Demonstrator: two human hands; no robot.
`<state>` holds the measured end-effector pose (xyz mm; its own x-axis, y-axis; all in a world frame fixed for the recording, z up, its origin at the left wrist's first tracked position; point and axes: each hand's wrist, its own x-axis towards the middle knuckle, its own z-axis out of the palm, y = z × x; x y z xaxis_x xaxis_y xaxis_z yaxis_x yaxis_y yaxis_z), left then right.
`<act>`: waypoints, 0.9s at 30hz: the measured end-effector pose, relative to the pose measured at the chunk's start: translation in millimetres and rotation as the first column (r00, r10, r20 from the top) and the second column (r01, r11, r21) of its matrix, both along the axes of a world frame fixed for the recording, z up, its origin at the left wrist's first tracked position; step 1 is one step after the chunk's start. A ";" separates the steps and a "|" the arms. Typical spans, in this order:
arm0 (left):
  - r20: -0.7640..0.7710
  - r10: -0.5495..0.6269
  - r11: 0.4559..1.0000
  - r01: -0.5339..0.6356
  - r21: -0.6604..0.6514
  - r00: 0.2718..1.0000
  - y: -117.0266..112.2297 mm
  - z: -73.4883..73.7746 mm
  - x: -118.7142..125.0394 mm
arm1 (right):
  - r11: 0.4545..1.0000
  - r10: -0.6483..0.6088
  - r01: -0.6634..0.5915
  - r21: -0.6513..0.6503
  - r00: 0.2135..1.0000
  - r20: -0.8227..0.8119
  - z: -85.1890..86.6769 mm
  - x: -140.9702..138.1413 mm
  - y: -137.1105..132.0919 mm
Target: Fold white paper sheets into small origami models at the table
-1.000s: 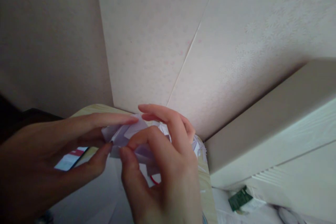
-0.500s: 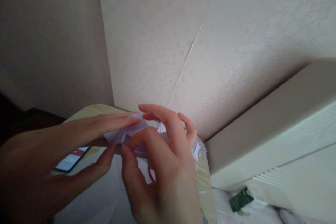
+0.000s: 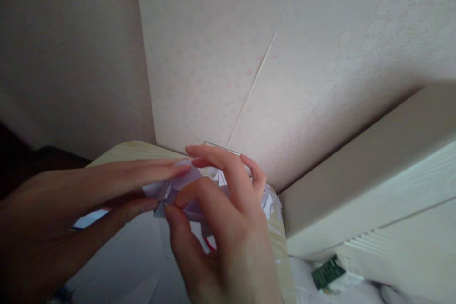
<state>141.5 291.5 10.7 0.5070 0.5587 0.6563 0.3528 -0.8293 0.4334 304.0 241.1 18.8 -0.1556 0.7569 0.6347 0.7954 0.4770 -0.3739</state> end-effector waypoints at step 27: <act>-0.016 0.025 0.995 -0.026 -0.098 1.000 -9.5 -15.5 -6.8 | 0.999 -0.017 0.017 -0.046 1.000 0.002 4.1 -3.8 1.7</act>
<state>134.7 282.1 -4.7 0.5008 0.6327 0.5907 0.3800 -0.7738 0.5067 300.2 242.8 22.8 -0.1433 0.7881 0.5986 0.8039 0.4455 -0.3941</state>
